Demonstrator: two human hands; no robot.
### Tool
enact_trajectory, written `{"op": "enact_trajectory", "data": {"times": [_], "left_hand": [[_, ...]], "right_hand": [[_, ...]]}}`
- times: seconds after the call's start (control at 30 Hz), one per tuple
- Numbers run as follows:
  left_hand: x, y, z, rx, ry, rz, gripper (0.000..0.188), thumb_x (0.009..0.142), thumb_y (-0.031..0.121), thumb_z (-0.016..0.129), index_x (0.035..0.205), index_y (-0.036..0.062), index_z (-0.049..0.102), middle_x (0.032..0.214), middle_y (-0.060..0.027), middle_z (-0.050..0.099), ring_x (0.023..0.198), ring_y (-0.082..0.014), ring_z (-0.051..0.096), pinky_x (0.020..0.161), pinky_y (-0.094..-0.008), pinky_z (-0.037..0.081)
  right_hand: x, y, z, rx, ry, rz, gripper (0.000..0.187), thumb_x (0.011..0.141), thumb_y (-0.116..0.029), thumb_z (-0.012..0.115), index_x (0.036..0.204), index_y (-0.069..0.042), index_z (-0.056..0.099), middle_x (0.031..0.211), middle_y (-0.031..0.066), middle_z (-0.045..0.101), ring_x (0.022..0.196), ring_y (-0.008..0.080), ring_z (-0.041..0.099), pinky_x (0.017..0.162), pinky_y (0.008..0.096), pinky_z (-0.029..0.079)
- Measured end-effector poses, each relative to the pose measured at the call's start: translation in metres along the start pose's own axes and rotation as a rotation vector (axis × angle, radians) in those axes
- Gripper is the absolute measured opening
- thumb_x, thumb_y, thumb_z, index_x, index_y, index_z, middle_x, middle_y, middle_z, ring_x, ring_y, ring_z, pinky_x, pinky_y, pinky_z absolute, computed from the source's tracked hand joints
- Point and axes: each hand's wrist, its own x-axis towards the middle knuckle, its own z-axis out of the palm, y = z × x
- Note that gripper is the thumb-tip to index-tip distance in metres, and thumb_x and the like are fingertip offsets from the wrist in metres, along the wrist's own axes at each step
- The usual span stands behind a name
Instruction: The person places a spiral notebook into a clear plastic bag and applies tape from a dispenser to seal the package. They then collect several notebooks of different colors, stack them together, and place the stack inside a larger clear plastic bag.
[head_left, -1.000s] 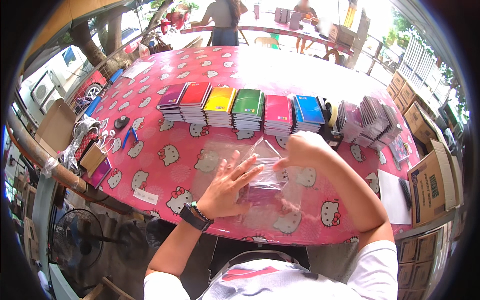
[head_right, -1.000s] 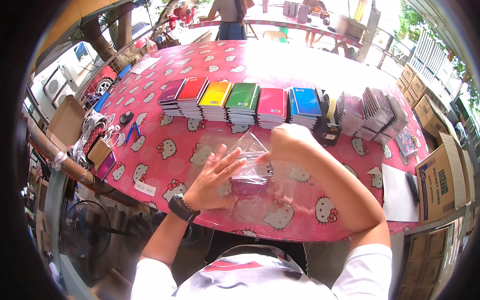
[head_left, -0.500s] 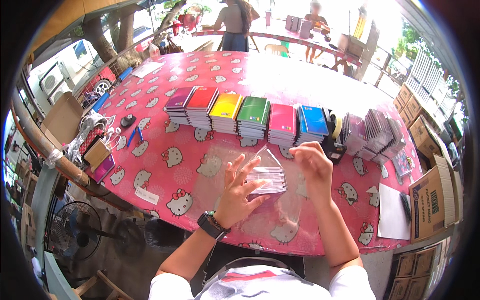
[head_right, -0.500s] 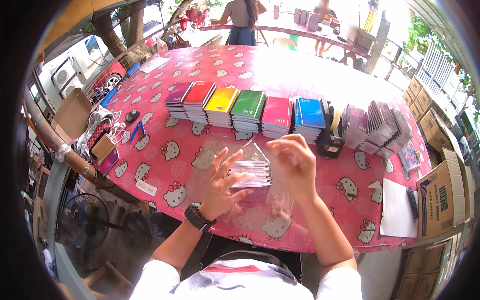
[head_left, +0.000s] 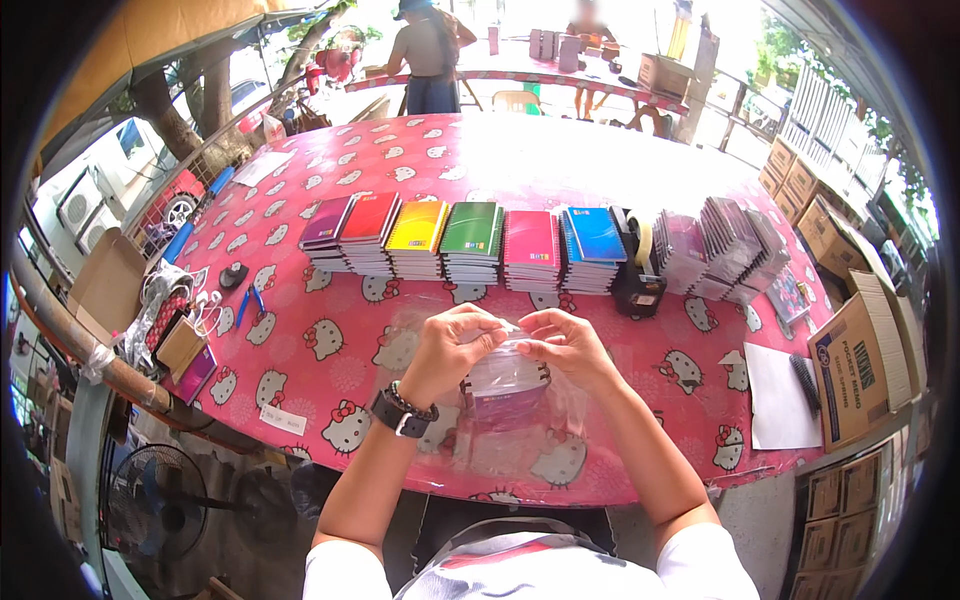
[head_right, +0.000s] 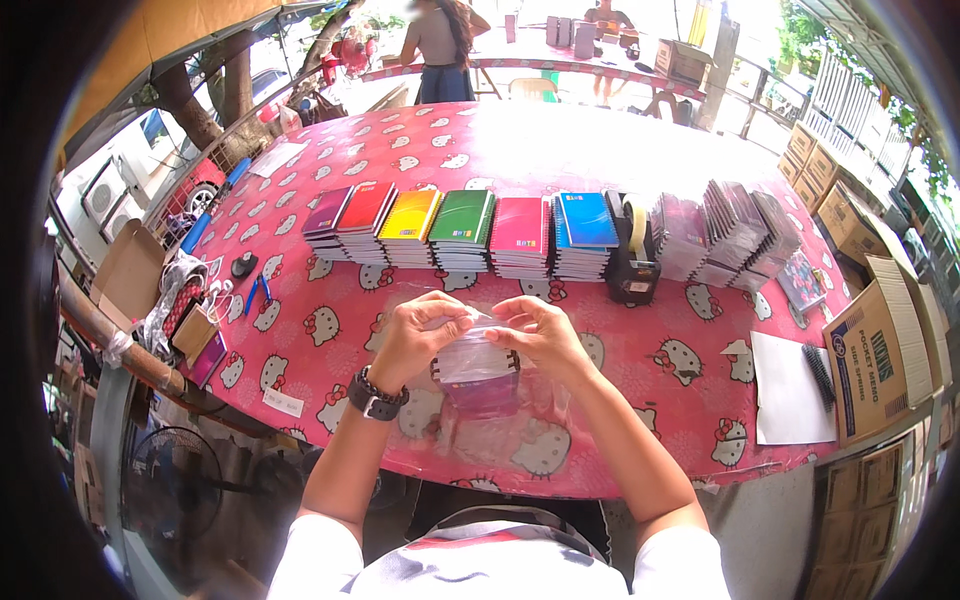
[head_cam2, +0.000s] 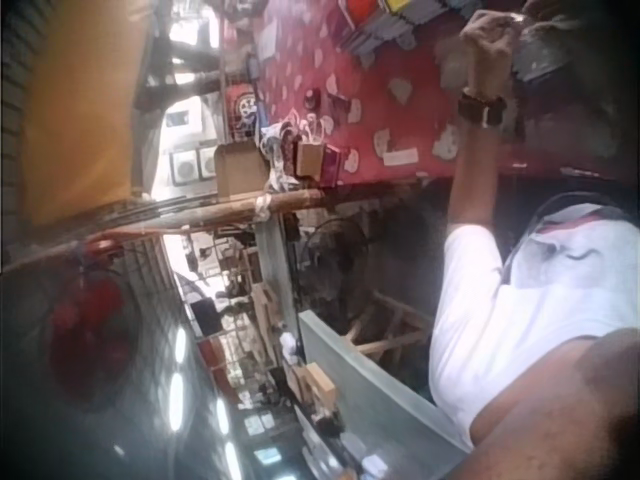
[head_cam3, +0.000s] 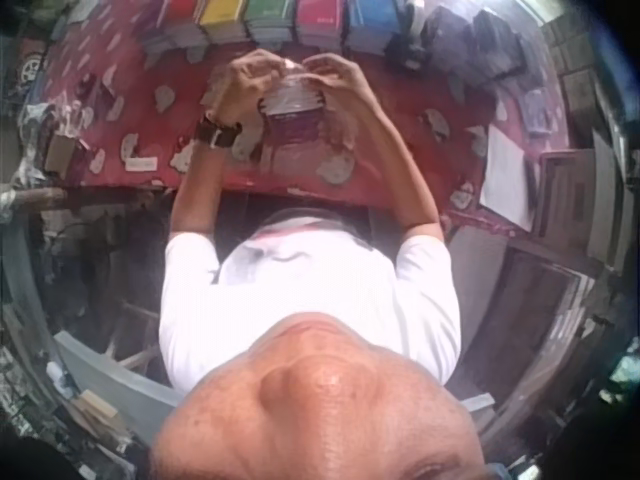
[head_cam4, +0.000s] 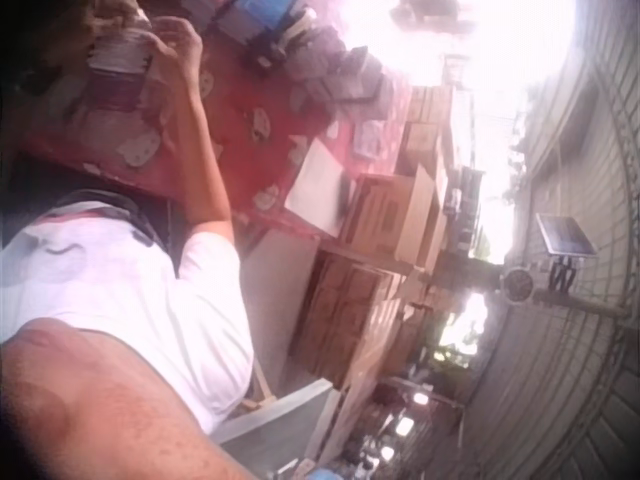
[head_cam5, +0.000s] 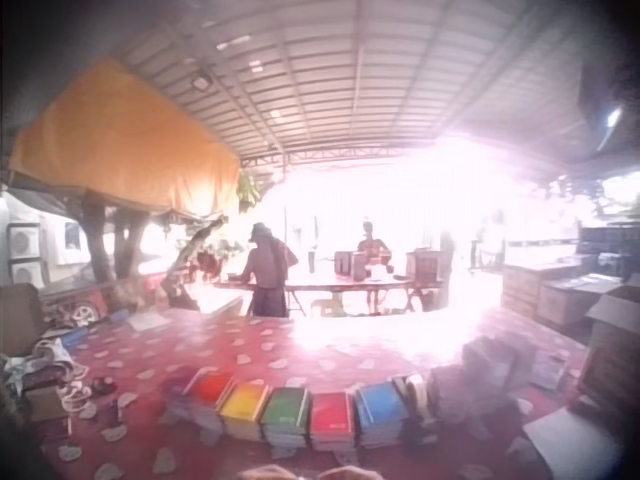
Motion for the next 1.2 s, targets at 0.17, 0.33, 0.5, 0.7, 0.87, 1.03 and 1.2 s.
{"op": "enact_trajectory", "data": {"times": [0.17,0.33,0.5,0.7,0.87,1.03,1.2], "left_hand": [[-0.012,-0.002,-0.002,-0.013,0.248,0.052,0.04,0.077,0.017,0.076,0.112,0.0034,0.062,0.1,-0.0031,0.062,0.091,-0.0103,0.057,0.076,-0.0253,0.047],[-0.028,-0.017,0.009,-0.182,0.132,-0.085,0.035,0.077,0.017,0.075,0.106,0.0004,0.062,0.097,-0.0036,0.062,0.09,-0.0098,0.057,0.078,-0.0254,0.047],[-0.021,-0.015,0.008,0.005,0.161,-0.114,0.019,0.078,0.013,0.072,0.093,0.0024,0.067,0.089,-0.0041,0.063,0.082,-0.0111,0.059,0.071,-0.0254,0.047],[-0.01,-0.011,0.02,0.027,0.133,0.01,0.019,0.085,0.018,0.067,0.089,-0.0002,0.067,0.09,-0.0031,0.061,0.084,-0.0096,0.056,0.073,-0.0244,0.045],[-0.003,0.007,0.008,0.171,0.208,0.151,0.024,0.085,0.025,0.066,0.088,0.0012,0.069,0.093,-0.0065,0.062,0.09,-0.0175,0.057,0.078,-0.0313,0.045],[-0.003,-0.005,-0.017,0.094,0.144,0.066,0.059,0.077,0.029,0.074,0.125,0.0035,0.051,0.118,-0.0079,0.058,0.107,-0.0167,0.054,0.089,-0.0306,0.042],[-0.009,-0.037,-0.017,-0.659,-0.302,-0.465,0.051,0.08,0.013,0.068,0.124,-0.0031,0.05,0.116,-0.0073,0.058,0.102,-0.0107,0.055,0.088,-0.0267,0.044]], "right_hand": [[0.007,-0.021,0.006,-0.19,0.035,-0.333,0.026,0.075,-0.022,0.076,0.095,-0.007,0.068,0.096,0.0041,0.063,0.09,0.0148,0.058,0.078,0.0296,0.047],[0.033,-0.058,-0.002,-0.423,-0.071,-0.44,0.013,0.077,-0.013,0.073,0.084,-0.004,0.068,0.082,0.0055,0.064,0.081,0.0165,0.058,0.075,0.0298,0.047],[0.035,-0.091,-0.006,-0.295,-0.047,-0.448,0.013,0.077,-0.011,0.07,0.086,-0.002,0.068,0.081,0.0083,0.066,0.08,0.0181,0.062,0.073,0.0315,0.049],[0.022,-0.063,-0.022,-0.507,-0.276,-0.277,0.017,0.076,-0.014,0.069,0.088,-0.002,0.07,0.085,0.0129,0.068,0.082,0.021,0.066,0.073,0.0329,0.051],[0.032,-0.082,-0.009,-0.271,-0.118,-0.287,0.019,0.077,-0.016,0.069,0.088,-0.001,0.069,0.079,0.0127,0.067,0.073,0.0178,0.064,0.069,0.0312,0.051],[0.014,-0.038,-0.023,-0.52,-0.263,0.006,0.05,0.072,-0.033,0.077,0.11,-0.002,0.064,0.088,0.0073,0.067,0.083,0.012,0.061,0.077,0.026,0.049],[0.009,-0.014,0.009,0.257,-0.239,0.13,0.028,0.08,-0.015,0.071,0.105,-0.002,0.066,0.089,0.0035,0.066,0.079,0.0083,0.058,0.07,0.0235,0.047]]}}
